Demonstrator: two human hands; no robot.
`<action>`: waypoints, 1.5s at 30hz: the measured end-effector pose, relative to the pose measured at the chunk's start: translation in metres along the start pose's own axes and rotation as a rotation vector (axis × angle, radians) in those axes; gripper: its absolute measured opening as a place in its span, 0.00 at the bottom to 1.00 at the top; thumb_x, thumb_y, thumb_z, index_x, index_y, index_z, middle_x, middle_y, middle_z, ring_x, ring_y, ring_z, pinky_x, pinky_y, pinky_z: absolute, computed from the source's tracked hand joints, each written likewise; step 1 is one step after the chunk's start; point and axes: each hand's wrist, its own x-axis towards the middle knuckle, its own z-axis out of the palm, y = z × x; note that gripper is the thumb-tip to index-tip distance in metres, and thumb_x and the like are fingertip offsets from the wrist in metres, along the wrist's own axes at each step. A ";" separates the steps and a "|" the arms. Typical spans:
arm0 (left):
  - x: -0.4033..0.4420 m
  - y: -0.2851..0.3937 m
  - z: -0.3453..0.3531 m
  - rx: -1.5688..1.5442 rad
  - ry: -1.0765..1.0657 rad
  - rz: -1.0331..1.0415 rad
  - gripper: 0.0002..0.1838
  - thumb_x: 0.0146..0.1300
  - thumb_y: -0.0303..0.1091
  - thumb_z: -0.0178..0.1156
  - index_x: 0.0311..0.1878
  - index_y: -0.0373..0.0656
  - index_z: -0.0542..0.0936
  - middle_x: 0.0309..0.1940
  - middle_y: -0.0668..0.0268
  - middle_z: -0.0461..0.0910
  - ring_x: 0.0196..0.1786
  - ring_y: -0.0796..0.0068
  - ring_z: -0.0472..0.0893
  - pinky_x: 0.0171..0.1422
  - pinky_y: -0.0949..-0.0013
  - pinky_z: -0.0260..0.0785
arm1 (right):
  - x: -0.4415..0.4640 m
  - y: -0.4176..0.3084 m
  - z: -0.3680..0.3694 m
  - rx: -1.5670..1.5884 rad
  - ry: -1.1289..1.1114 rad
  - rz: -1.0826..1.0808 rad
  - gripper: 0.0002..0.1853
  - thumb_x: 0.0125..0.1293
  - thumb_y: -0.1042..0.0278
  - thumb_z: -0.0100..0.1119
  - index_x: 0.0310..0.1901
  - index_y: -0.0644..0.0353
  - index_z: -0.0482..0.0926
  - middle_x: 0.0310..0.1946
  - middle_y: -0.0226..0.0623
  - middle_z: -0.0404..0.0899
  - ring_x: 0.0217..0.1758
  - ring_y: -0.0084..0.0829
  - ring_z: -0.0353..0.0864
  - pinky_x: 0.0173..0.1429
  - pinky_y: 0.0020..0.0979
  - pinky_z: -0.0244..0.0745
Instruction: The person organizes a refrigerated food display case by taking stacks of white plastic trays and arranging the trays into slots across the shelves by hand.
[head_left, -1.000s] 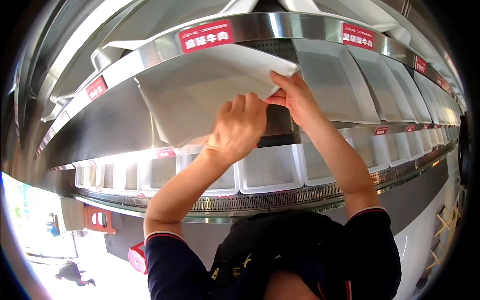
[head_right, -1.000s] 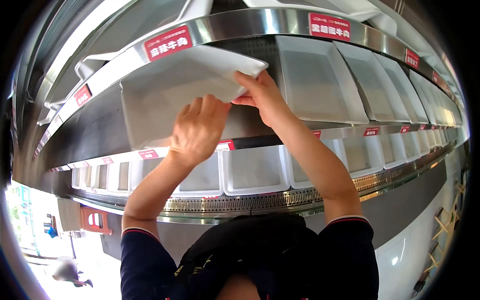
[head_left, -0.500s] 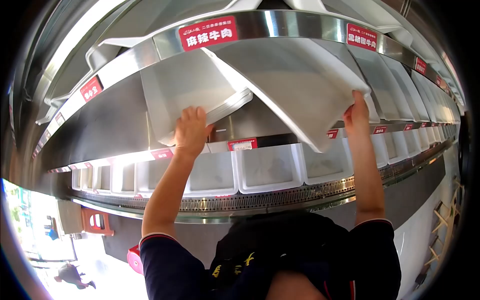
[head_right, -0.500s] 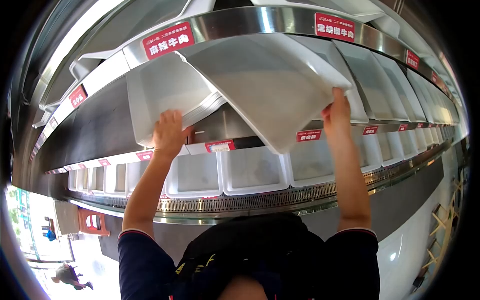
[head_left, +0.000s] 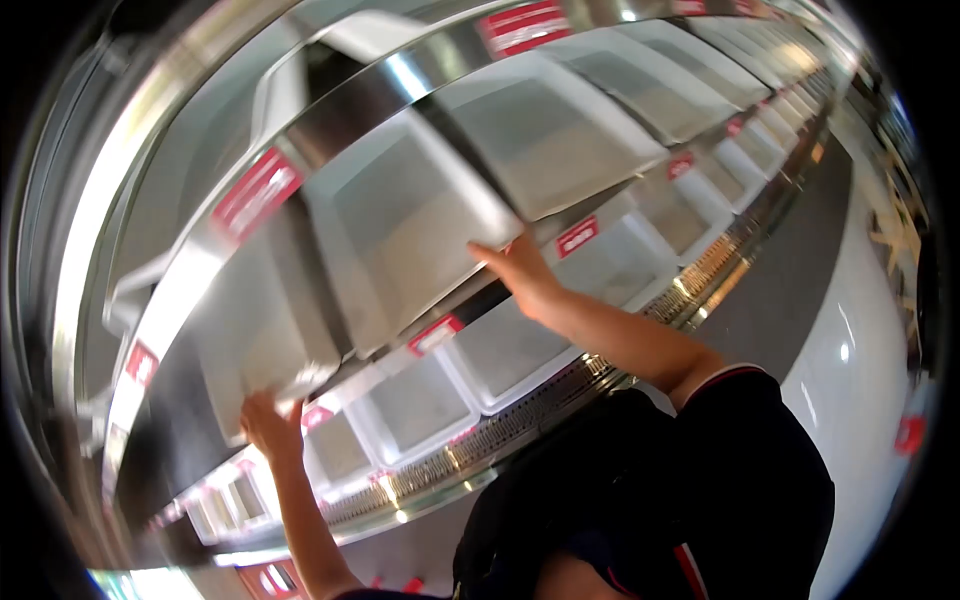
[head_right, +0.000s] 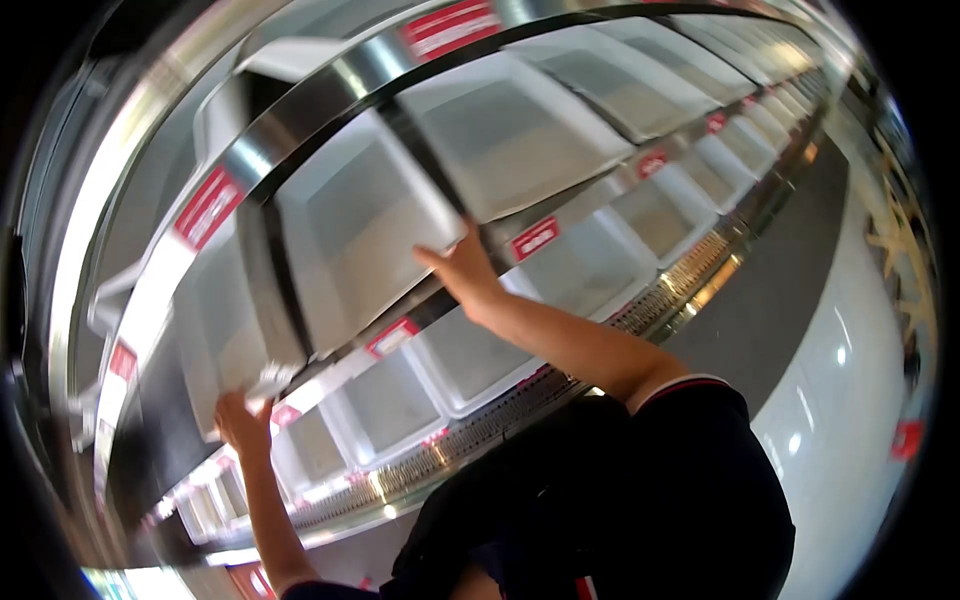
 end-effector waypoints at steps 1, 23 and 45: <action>-0.008 0.003 0.001 -0.006 0.127 -0.006 0.33 0.49 0.43 0.70 0.55 0.39 0.69 0.49 0.55 0.71 0.56 0.53 0.69 0.61 0.51 0.59 | -0.012 -0.006 -0.010 -0.113 -0.004 -0.080 0.40 0.59 0.68 0.65 0.66 0.68 0.50 0.61 0.48 0.64 0.63 0.35 0.67 0.66 0.35 0.63; 0.066 0.415 -0.035 -0.712 0.098 0.508 0.13 0.61 0.36 0.58 0.46 0.41 0.75 0.54 0.57 0.77 0.55 0.54 0.73 0.58 0.53 0.62 | 0.044 -0.112 -0.292 -1.538 -0.002 -0.948 0.15 0.61 0.50 0.59 0.37 0.52 0.76 0.40 0.28 0.74 0.50 0.32 0.71 0.58 0.36 0.61; 0.073 0.523 -0.052 -0.586 0.103 0.504 0.23 0.57 0.39 0.62 0.53 0.40 0.70 0.59 0.56 0.73 0.59 0.52 0.70 0.59 0.52 0.58 | 0.096 -0.266 -0.464 -1.295 0.705 -0.797 0.15 0.59 0.60 0.60 0.46 0.55 0.77 0.47 0.39 0.78 0.52 0.41 0.75 0.55 0.38 0.70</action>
